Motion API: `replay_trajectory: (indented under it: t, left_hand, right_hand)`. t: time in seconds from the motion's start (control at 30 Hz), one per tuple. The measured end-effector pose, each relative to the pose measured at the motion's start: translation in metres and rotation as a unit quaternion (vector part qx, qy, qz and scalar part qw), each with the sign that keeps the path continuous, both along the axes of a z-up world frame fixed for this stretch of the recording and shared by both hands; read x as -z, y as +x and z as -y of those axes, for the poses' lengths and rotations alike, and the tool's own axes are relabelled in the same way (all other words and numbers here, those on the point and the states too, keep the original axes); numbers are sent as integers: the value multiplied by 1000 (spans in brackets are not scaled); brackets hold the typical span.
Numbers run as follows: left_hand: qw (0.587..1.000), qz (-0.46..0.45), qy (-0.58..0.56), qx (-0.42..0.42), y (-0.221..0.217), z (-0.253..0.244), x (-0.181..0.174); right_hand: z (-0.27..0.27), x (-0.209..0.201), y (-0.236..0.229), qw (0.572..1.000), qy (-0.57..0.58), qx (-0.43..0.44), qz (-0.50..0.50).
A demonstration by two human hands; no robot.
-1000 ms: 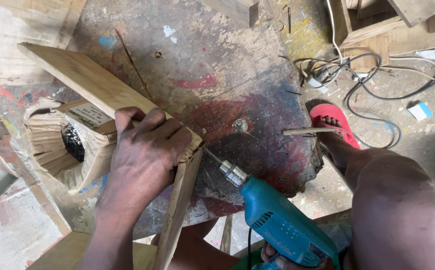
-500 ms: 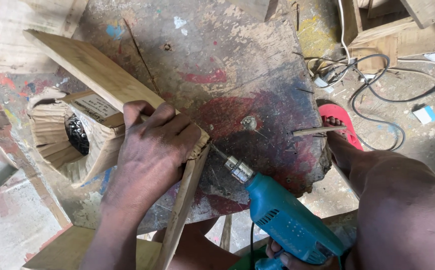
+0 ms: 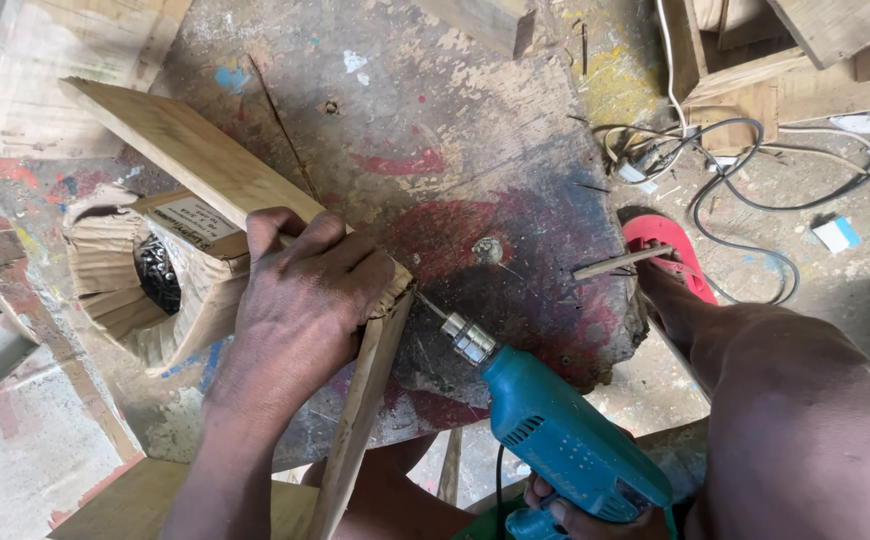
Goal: Assembling a wooden structure by driving screws with a power drill
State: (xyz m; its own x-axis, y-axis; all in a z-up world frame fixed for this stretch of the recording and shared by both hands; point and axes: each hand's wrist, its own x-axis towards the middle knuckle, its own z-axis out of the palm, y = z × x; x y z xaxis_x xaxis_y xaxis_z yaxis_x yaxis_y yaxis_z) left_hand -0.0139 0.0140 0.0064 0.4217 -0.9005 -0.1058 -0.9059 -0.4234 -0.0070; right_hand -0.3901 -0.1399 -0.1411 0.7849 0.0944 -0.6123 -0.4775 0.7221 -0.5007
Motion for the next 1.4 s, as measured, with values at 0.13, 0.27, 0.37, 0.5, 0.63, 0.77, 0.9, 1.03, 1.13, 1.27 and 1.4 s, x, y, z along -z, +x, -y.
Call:
replay_trajectory:
  t: [0.13, 0.27, 0.37, 0.5, 0.63, 0.77, 0.9, 1.03, 1.13, 1.27, 1.4]
  left_hand:
    - [1000, 10, -7, 6, -1, -1, 0]
    - [1000, 13, -10, 6, 1, -1, 3]
    - [1000, 12, -7, 7, -1, -3, 5]
    - [1000, 2, -18, 9, 2, -4, 9]
    - [1000, -16, 22, -15, 1, -4, 8]
    - [999, -28, -20, 3, 1, -6, 8]
    - [999, 31, -18, 7, -8, -6, 1]
    - [986, 155, -38, -43, -29, -11, -18]
    - [984, 87, -48, -149, -66, -21, -52]
    - [915, 23, -101, -390, -141, -35, -46]
    - [881, -12, 28, -472, -177, -43, 9]
  right_hand:
    - [-14, -25, 7, 985, 15, 167, -41]
    - [-13, -54, 41, 980, -30, 173, -90]
    - [-16, -61, 43, 962, -40, 216, -160]
    - [-5, -75, 60, 948, -15, 182, -261]
    - [-2, -75, 60, 952, 17, 208, -225]
    - [6, -89, 55, 970, -42, 165, -173]
    - [11, -72, 25, 977, 34, 194, -79]
    - [30, -71, 2, 979, 5, 175, -102]
    - [48, -48, -14, 970, 78, 159, -164]
    - [66, -20, -20, 984, 107, 104, -99]
    - [62, -39, -12, 989, 71, 129, -28]
